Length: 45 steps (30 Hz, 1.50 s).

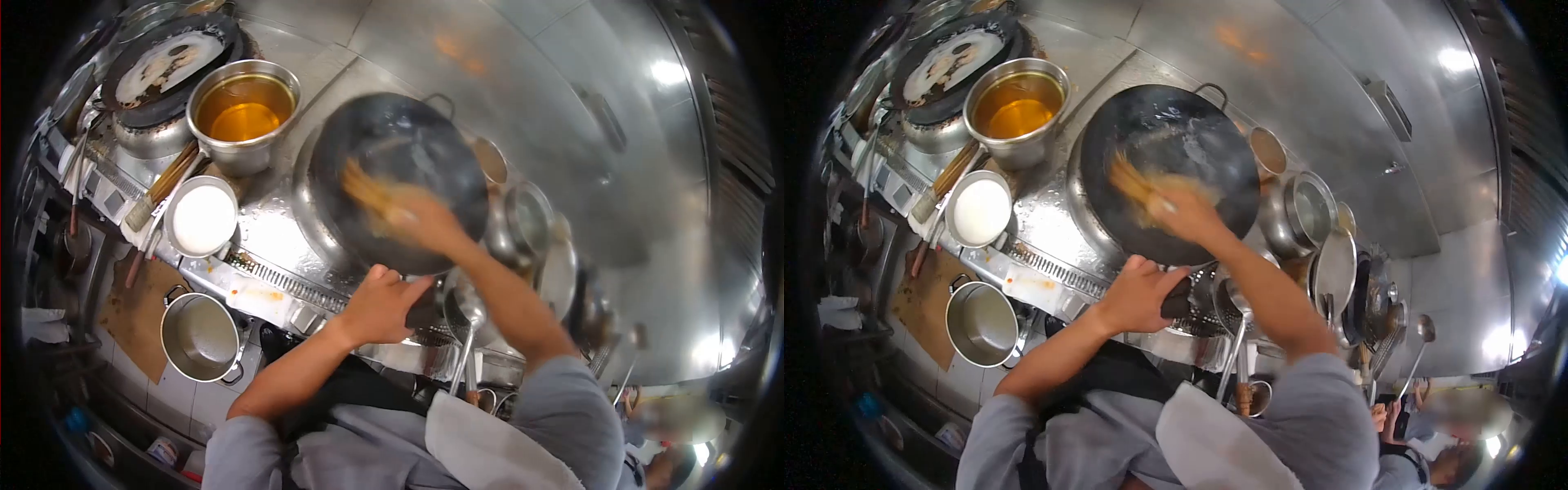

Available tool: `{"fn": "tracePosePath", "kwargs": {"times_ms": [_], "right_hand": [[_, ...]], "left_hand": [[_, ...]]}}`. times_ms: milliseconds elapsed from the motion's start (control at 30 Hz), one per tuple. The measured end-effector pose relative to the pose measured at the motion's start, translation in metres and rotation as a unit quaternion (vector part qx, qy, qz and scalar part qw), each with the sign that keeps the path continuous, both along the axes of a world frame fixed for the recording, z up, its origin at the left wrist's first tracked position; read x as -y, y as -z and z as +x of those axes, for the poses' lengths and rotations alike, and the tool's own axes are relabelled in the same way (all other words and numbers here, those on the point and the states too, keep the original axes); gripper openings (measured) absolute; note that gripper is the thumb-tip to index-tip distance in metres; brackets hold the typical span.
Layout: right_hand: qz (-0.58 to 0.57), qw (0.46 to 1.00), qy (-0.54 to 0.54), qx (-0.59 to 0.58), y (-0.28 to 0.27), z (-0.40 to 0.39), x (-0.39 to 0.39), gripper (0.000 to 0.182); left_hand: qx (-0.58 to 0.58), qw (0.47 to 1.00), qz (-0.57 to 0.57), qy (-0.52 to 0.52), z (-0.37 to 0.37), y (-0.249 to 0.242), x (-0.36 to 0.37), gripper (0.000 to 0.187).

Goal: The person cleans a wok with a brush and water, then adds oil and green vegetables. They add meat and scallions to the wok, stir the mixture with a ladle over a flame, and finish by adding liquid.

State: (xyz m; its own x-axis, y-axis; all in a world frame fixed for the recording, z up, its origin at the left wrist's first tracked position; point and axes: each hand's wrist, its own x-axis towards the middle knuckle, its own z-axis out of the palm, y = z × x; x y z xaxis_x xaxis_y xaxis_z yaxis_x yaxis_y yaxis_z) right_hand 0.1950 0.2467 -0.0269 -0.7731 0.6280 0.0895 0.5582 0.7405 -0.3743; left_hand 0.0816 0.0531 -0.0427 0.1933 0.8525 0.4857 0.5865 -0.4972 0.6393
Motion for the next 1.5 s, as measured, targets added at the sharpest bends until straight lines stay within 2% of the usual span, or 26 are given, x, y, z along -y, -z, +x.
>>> {"fn": "tracePosePath", "kwargs": {"times_ms": [67,100,167,233,300,333,400,433,467,500,567,633,700,767,833,900,967,1033,1100,1133,1167,1200,1267,1333,1400,1500], "right_hand": [[-0.043,0.986,-0.024,0.158,-0.050,0.037,0.019,0.052],[-0.042,0.987,-0.031,0.155,-0.072,0.015,0.016,0.052],[-0.200,0.908,0.115,0.350,-0.107,-0.027,-0.008,0.051],[-0.182,0.951,0.132,0.214,-0.065,-0.060,-0.072,0.047],[-0.185,0.959,0.207,0.055,-0.059,-0.076,-0.063,0.044],[-0.190,0.958,0.210,0.054,-0.060,-0.069,-0.046,0.044],[-0.178,0.962,0.125,0.168,-0.067,-0.046,-0.009,0.042],[-0.062,0.981,-0.008,0.185,-0.062,-0.015,-0.006,0.042],[0.057,0.969,-0.144,0.193,-0.056,0.009,-0.011,0.042],[0.055,0.968,-0.151,0.191,-0.059,0.003,-0.021,0.042],[0.047,0.928,-0.061,0.364,-0.072,-0.005,-0.046,0.040],[-0.073,0.935,0.118,0.325,-0.077,-0.060,-0.078,0.039],[-0.157,0.944,0.257,0.138,-0.073,-0.074,-0.077,0.039],[-0.197,0.951,0.205,0.119,-0.048,-0.060,-0.059,0.039],[-0.234,0.940,0.206,0.136,-0.055,-0.038,-0.002,0.042],[-0.034,0.992,0.021,0.119,-0.031,0.029,0.027,0.044],[-0.111,0.981,0.057,0.148,-0.063,0.079,0.044,0.049],[-0.079,0.963,0.092,0.239,-0.079,0.129,-0.012,0.048],[-0.050,0.956,0.099,0.272,-0.082,0.106,-0.096,0.044],[-0.038,0.971,0.191,0.136,-0.075,0.059,-0.120,0.043],[0.068,0.957,0.124,0.254,-0.056,0.025,-0.155,0.041],[0.003,0.948,0.178,0.263,-0.092,-0.038,-0.110,0.036],[0.027,0.962,0.206,0.179,-0.064,-0.071,-0.090,0.029],[-0.032,0.980,0.150,0.126,-0.045,-0.064,-0.049,0.030],[0.082,0.991,0.060,0.093,-0.031,-0.038,-0.004,0.033],[0.030,0.958,0.028,0.283,-0.068,0.014,0.033,0.035]], "left_hand": [[0.006,1.000,0.026,0.005,0.000,-0.001,0.000,0.077],[-0.013,1.000,0.019,0.005,-0.001,-0.001,0.001,0.077],[-0.005,1.000,0.003,0.002,0.000,-0.005,0.002,0.078],[0.008,1.000,-0.004,-0.001,0.005,-0.009,0.001,0.078],[-0.025,1.000,-0.004,-0.008,-0.001,-0.008,0.002,0.078],[-0.027,1.000,-0.008,-0.004,-0.001,-0.007,0.005,0.078],[-0.004,1.000,0.004,-0.001,-0.001,-0.004,0.001,0.077],[-0.003,1.000,0.001,0.000,0.000,-0.004,0.003,0.077],[-0.002,1.000,0.004,0.007,-0.001,-0.004,0.003,0.077],[0.000,1.000,0.008,0.010,-0.003,-0.003,0.002,0.076],[0.003,1.000,0.003,0.009,-0.001,-0.001,0.003,0.075],[0.012,1.000,0.013,0.005,0.002,-0.003,-0.002,0.075],[-0.005,1.000,0.014,-0.008,-0.001,-0.005,0.002,0.074],[0.000,1.000,0.010,0.000,-0.001,-0.003,0.004,0.074],[0.011,1.000,0.014,0.003,0.000,-0.003,-0.002,0.074],[-0.005,1.000,0.002,0.008,-0.002,-0.001,-0.001,0.076],[0.005,1.000,0.012,0.010,-0.003,-0.001,-0.001,0.077],[0.010,1.000,0.023,0.011,-0.004,0.000,-0.004,0.079],[0.022,0.999,0.020,0.023,-0.004,0.001,-0.005,0.080],[0.021,0.999,0.018,0.026,-0.004,-0.002,-0.003,0.080],[0.023,0.999,-0.002,0.024,-0.006,-0.007,-0.002,0.080],[0.023,0.999,-0.022,0.024,-0.008,-0.009,-0.001,0.081],[0.019,0.999,-0.019,0.030,-0.010,-0.005,-0.002,0.080],[0.023,0.999,0.002,0.026,-0.006,-0.003,-0.003,0.080],[0.023,1.000,0.012,0.016,-0.005,0.002,-0.001,0.079],[0.037,0.999,0.031,0.008,-0.005,0.003,-0.002,0.079]]}}
